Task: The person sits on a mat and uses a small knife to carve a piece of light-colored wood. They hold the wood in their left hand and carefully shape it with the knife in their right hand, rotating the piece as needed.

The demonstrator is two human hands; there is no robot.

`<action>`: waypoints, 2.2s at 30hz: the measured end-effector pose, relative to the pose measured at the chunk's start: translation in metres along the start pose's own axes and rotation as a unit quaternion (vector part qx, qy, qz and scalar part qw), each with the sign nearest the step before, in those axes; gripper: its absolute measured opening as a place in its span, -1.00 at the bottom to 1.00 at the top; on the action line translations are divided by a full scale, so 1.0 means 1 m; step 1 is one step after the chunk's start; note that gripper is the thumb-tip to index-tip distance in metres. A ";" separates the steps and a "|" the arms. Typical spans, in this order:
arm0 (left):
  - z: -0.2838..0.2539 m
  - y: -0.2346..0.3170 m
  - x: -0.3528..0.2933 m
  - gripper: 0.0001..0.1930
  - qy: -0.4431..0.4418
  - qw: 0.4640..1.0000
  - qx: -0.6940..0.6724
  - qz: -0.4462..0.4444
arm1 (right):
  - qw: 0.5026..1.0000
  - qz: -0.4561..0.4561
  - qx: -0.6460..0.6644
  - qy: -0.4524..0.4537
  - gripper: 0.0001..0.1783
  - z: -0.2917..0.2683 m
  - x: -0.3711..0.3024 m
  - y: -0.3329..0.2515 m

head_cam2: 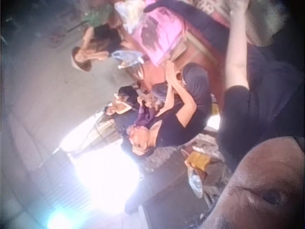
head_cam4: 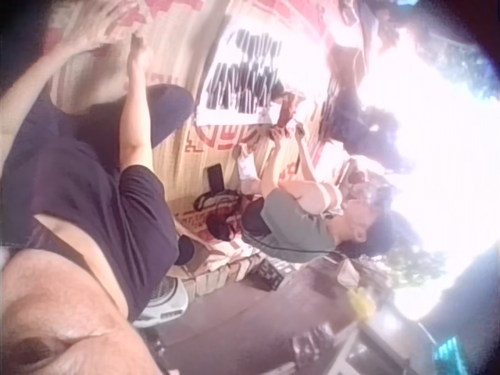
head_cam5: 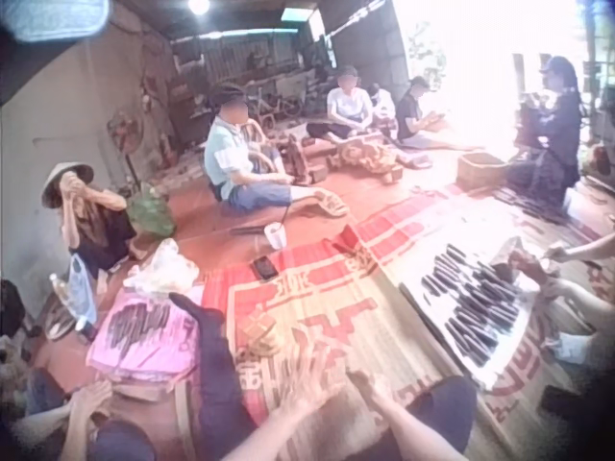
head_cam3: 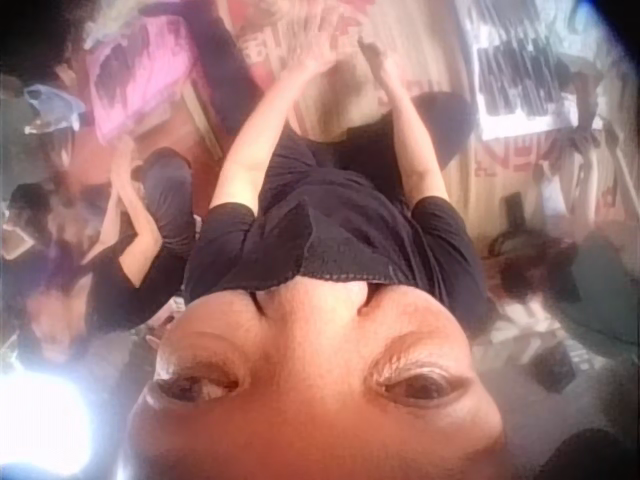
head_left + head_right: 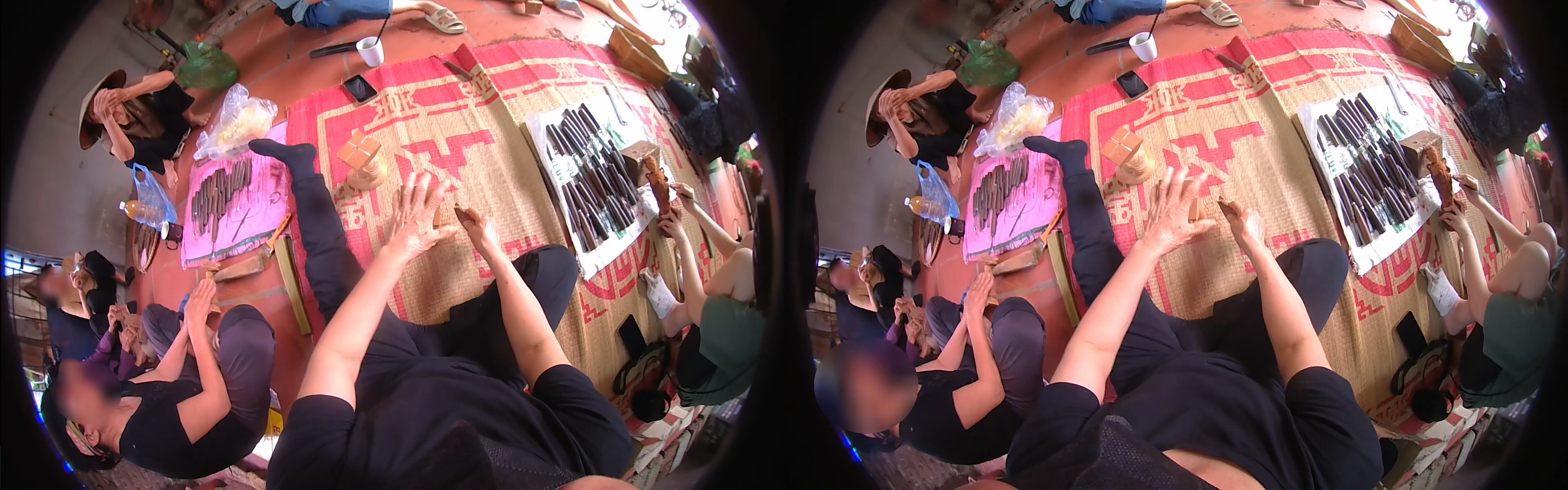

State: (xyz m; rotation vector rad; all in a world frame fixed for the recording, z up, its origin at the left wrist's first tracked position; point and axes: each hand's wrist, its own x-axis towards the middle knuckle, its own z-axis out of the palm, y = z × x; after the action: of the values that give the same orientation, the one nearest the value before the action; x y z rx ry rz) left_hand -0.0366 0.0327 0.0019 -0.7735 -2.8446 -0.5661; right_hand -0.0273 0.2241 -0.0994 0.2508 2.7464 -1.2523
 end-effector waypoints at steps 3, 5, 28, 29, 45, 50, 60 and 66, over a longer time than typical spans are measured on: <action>-0.015 -0.011 0.002 -0.03 -0.068 0.997 0.024 0.010 | 1.000 0.002 0.025 0.000 -0.54 0.006 0.003 0.005; -0.019 -0.023 0.009 -0.04 -0.069 0.998 0.003 0.009 | 0.999 0.011 0.031 -0.014 -0.57 0.006 0.005 0.010; -0.072 -0.065 -0.034 -0.03 -0.075 0.962 -0.205 -0.163 | 0.995 0.021 0.101 0.003 -0.72 0.003 0.005 0.005; -0.065 -0.077 -0.036 -0.02 -0.066 0.960 -0.228 -0.148 | 0.996 0.017 0.091 0.007 -0.73 0.003 0.004 0.004; -0.042 -0.071 -0.030 -0.07 0.074 0.944 -0.208 -0.245 | 0.999 -0.031 -0.010 -0.008 -0.79 0.019 -0.001 -0.001; -0.037 -0.048 -0.011 -0.12 0.094 0.972 -0.123 -0.179 | 0.999 -0.049 -0.009 0.010 -0.78 0.016 0.000 0.002; -0.030 -0.067 -0.013 -0.36 0.126 0.967 -0.147 -0.167 | 0.947 -0.250 0.037 0.198 -0.83 0.020 -0.027 -0.099; -0.035 -0.072 -0.021 -0.39 0.138 0.954 -0.200 -0.174 | 0.918 -0.327 0.028 0.224 -0.84 0.059 -0.026 -0.094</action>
State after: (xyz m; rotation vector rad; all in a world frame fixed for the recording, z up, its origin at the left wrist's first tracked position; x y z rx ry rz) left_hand -0.0543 -0.0482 0.0065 -0.2025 -2.6405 -1.2204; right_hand -0.0181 0.1164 -0.0639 -0.4921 3.3428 -1.5733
